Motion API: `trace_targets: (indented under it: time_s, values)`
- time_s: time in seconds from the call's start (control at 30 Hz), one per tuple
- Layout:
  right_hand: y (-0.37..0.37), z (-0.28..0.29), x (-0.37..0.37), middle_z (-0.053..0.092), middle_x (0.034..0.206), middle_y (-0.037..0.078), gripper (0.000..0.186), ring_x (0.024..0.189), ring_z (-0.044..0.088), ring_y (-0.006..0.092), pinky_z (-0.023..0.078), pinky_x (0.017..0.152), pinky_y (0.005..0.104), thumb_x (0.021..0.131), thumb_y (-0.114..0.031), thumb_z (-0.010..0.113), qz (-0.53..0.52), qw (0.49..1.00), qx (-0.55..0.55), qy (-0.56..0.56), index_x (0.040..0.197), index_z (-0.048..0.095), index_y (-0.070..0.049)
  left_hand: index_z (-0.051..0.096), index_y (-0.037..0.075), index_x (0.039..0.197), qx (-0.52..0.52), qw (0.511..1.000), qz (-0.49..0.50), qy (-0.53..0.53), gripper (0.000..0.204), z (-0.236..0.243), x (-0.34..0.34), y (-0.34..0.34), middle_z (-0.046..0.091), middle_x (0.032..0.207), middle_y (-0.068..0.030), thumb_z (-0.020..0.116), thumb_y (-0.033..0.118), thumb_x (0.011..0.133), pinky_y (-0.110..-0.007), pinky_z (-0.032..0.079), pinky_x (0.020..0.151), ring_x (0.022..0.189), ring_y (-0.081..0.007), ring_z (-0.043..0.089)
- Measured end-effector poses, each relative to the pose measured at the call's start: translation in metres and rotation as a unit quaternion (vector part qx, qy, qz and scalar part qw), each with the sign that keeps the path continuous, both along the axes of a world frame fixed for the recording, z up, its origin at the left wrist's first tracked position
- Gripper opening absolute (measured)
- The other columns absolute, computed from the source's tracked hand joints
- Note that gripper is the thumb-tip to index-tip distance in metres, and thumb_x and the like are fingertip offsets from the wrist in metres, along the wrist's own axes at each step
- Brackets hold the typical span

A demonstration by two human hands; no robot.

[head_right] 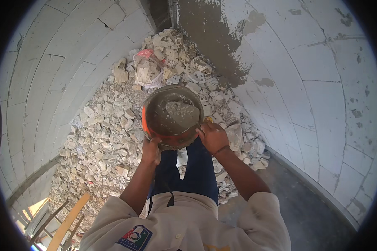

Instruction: The person applies a layer of wet plaster or mortar to a brick wall using a trowel, taking material from a small orange bucket and spreading it across the wall surface.

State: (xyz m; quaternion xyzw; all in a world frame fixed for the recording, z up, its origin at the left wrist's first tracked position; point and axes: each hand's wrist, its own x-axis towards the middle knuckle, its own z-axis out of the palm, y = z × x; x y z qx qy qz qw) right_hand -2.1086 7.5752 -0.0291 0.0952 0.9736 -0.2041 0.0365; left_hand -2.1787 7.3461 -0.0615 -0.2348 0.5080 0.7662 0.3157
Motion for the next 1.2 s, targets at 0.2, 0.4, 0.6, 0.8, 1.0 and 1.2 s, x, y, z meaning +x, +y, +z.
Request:
trace_targets:
  time_s: [0.2, 0.4, 0.6, 0.8, 1.0, 1.2]
  values:
    - [0.003, 0.004, -0.011, 0.064, 0.082, 0.013, 0.029, 0.075, 0.065, 0.0288, 0.052, 0.067, 0.0389, 0.087, -0.033, 0.061, 0.04, 0.98, -0.195, 0.002, 0.096, 0.063, -0.006, 0.037, 0.002, 0.129, -0.049, 0.998, -0.007, -0.031, 0.052, -0.002, 0.005, -0.012, 0.052, 0.118, -0.0156, 0.044, -0.001, 0.078, -0.05, 0.058, 0.072, 0.101, -0.0333, 0.059]
    - [0.134, -0.061, -0.063, 0.062, 0.08, 0.003, 0.035, 0.064, 0.058, 0.011, 0.047, 0.058, 0.0274, 0.092, -0.037, 0.054, -0.037, 0.689, -0.608, -0.391, 0.096, 0.062, -0.004, 0.034, 0.002, 0.132, -0.082, 0.994, 0.058, -0.051, 0.055, -0.013, 0.021, -0.018, 0.049, 0.121, -0.0176, 0.045, -0.001, 0.078, -0.05, 0.057, 0.077, 0.104, -0.0353, 0.057]
    - [0.293, 0.0, -0.143, 0.058, 0.073, 0.001, 0.038, 0.06, 0.054, 0.0092, 0.043, 0.054, 0.0257, 0.088, -0.04, 0.059, -0.308, 0.886, -0.345, 0.027, 0.093, 0.063, -0.002, 0.035, 0.001, 0.131, -0.089, 0.992, 0.063, -0.067, 0.054, -0.02, 0.03, -0.026, 0.048, 0.123, -0.0176, 0.046, -0.001, 0.078, -0.055, 0.055, 0.079, 0.107, -0.0376, 0.056]
    - [0.167, 0.103, -0.087, 0.064, 0.076, 0.018, 0.036, 0.072, 0.064, 0.0326, 0.049, 0.066, 0.041, 0.086, -0.037, 0.06, 0.067, 0.986, -0.061, -0.137, 0.096, 0.064, -0.002, 0.042, 0.001, 0.123, -0.075, 0.996, 0.03, -0.048, 0.046, -0.006, 0.02, -0.006, 0.053, 0.113, -0.0144, 0.048, -0.001, 0.078, -0.048, 0.058, 0.073, 0.098, -0.031, 0.059]
    - [0.023, 0.032, -0.044, 0.067, 0.088, 0.016, 0.028, 0.083, 0.066, 0.0313, 0.053, 0.071, 0.0407, 0.085, -0.029, 0.056, 0.117, 0.922, 0.08, -0.361, 0.092, 0.066, -0.003, 0.039, 0.005, 0.131, -0.041, 0.998, -0.049, 0.025, 0.06, 0.02, 0.01, 0.008, 0.054, 0.108, -0.0062, 0.043, -0.01, 0.073, -0.028, 0.042, 0.089, 0.099, -0.0159, 0.053]
    - [-0.001, 0.0, 0.018, 0.064, 0.084, 0.014, 0.029, 0.077, 0.064, 0.0304, 0.052, 0.068, 0.0402, 0.085, -0.031, 0.059, -0.034, 0.976, -0.006, -0.214, 0.089, 0.062, -0.003, 0.033, 0.004, 0.136, -0.058, 0.994, -0.085, -0.025, 0.066, 0.023, -0.01, 0.001, 0.052, 0.113, -0.0085, 0.041, -0.013, 0.073, -0.029, 0.042, 0.092, 0.101, -0.0177, 0.053]
